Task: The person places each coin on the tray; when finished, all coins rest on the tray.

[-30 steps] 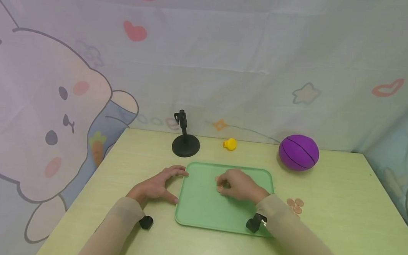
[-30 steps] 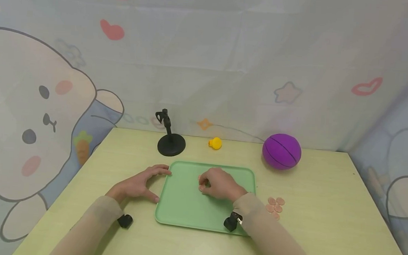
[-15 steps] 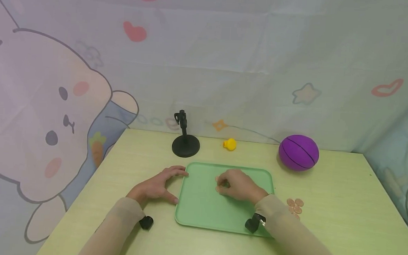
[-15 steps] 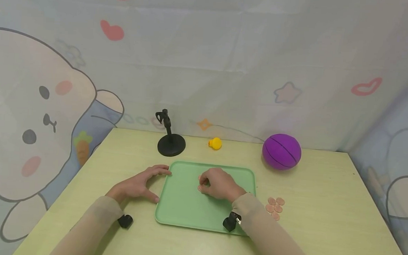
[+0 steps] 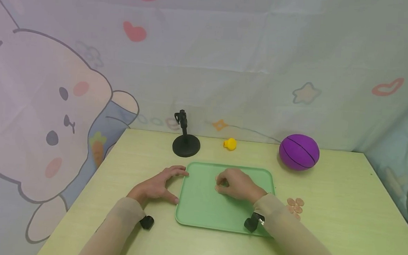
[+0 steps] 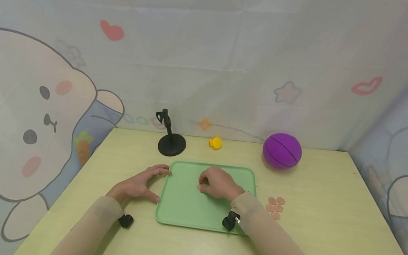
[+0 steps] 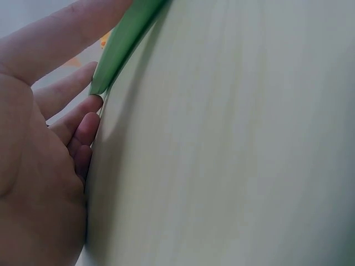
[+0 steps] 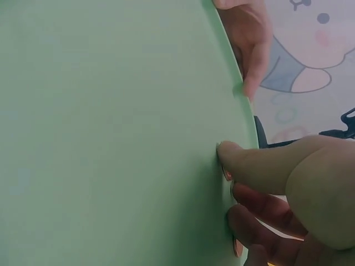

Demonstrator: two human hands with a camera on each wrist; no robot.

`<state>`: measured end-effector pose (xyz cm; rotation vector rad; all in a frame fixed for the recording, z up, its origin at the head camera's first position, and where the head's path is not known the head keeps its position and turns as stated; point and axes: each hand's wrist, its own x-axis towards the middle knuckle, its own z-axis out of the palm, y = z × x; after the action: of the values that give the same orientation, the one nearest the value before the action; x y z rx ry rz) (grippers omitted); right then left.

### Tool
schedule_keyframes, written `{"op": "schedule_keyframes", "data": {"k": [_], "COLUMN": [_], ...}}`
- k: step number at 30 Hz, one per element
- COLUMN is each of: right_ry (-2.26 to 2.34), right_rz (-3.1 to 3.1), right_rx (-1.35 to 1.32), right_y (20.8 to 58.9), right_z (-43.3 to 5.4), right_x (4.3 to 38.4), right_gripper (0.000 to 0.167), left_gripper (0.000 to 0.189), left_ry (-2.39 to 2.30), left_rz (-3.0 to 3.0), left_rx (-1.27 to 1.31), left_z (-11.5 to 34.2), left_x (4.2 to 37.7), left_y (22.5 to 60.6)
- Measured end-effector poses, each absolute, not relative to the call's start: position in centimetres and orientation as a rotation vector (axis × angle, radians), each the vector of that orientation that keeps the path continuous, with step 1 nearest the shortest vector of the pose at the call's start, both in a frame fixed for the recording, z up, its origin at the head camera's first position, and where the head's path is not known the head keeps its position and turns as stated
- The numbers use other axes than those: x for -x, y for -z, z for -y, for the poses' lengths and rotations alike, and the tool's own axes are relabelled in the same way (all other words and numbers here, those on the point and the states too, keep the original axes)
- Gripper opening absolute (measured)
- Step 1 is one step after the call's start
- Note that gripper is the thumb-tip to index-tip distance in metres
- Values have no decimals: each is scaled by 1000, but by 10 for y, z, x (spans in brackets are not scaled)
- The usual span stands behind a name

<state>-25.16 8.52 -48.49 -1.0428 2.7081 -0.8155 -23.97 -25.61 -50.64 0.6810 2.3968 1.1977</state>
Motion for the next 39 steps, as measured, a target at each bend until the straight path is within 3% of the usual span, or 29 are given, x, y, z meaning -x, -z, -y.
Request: {"op": "schedule_keyframes", "data": {"k": [6, 16, 28, 39], "right_ry": [912, 963, 1000, 1043], "right_rz": [-2669, -2644, -2647, -2634], "right_rx": [1020, 1022, 903, 851], "right_y": [480, 470, 463, 470], "right_z": [-100, -147, -215, -269], "right_x": [255, 261, 255, 248], "right_gripper": [26, 10, 25, 22], "left_gripper": [90, 90, 88, 89], "left_ry": [-1175, -1167, -1199, -1212], "left_rz": [-2396, -2407, -2401, -2403], "left_rx": [-685, -698, -706, -695], "left_z": [254, 255, 257, 259], "left_x": [240, 241, 241, 241], "left_y": [506, 507, 509, 509]}}
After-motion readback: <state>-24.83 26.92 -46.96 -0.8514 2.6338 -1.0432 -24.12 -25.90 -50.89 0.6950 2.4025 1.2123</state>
